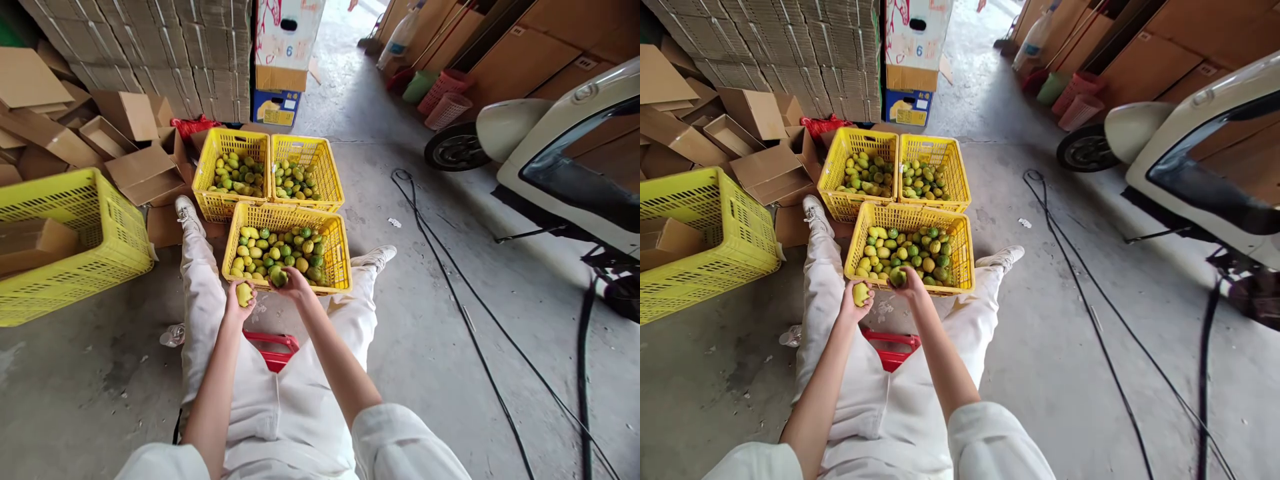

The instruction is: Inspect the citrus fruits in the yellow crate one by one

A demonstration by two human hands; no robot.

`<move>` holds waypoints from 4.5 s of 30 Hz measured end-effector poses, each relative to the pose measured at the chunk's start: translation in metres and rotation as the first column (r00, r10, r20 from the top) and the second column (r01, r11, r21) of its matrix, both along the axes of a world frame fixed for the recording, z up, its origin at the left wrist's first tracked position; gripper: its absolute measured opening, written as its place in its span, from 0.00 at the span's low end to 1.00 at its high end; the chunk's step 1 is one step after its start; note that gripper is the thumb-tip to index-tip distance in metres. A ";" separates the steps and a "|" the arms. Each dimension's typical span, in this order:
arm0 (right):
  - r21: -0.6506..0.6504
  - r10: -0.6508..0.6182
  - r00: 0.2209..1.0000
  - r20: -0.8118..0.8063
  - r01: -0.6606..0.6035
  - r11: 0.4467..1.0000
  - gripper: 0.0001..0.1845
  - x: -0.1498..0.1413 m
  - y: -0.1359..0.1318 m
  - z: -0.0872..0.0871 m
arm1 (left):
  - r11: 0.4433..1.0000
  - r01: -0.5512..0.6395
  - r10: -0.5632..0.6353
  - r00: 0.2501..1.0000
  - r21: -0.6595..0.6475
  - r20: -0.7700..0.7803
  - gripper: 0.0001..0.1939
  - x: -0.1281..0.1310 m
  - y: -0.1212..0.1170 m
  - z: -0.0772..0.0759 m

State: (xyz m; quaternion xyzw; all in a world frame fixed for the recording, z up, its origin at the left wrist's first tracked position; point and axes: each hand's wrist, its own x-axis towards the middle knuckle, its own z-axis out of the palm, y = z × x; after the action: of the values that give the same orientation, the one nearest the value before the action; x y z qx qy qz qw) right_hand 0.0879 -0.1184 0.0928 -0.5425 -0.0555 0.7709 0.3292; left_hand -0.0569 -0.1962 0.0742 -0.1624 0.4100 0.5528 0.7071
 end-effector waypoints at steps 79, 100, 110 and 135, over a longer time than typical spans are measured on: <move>0.221 0.333 0.492 0.805 -0.768 0.601 0.29 0.048 0.115 -0.199 | 0.864 0.437 -0.487 0.603 -0.248 -0.632 0.19 0.013 0.135 -0.129; 0.507 0.108 0.895 -0.434 0.143 0.850 0.29 0.058 -0.028 0.013 | 0.965 0.131 -0.068 0.962 0.226 -0.263 0.11 0.047 0.018 0.024; 0.346 -0.257 0.907 -0.335 0.372 0.861 0.17 0.069 -0.055 0.016 | 0.866 0.299 -0.163 0.927 0.402 -0.339 0.19 0.056 0.018 0.065; 0.323 -0.213 0.903 -0.374 0.342 0.883 0.16 0.050 -0.058 0.025 | 0.915 0.354 -0.281 0.902 0.192 -0.328 0.13 0.050 0.018 0.068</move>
State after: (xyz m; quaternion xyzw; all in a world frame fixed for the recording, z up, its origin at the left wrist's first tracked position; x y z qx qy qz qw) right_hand 0.1377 -0.1765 0.1182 -0.3347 -0.0693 0.7684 0.5410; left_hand -0.0068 -0.1781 0.1425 0.0801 0.4594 0.4936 0.7341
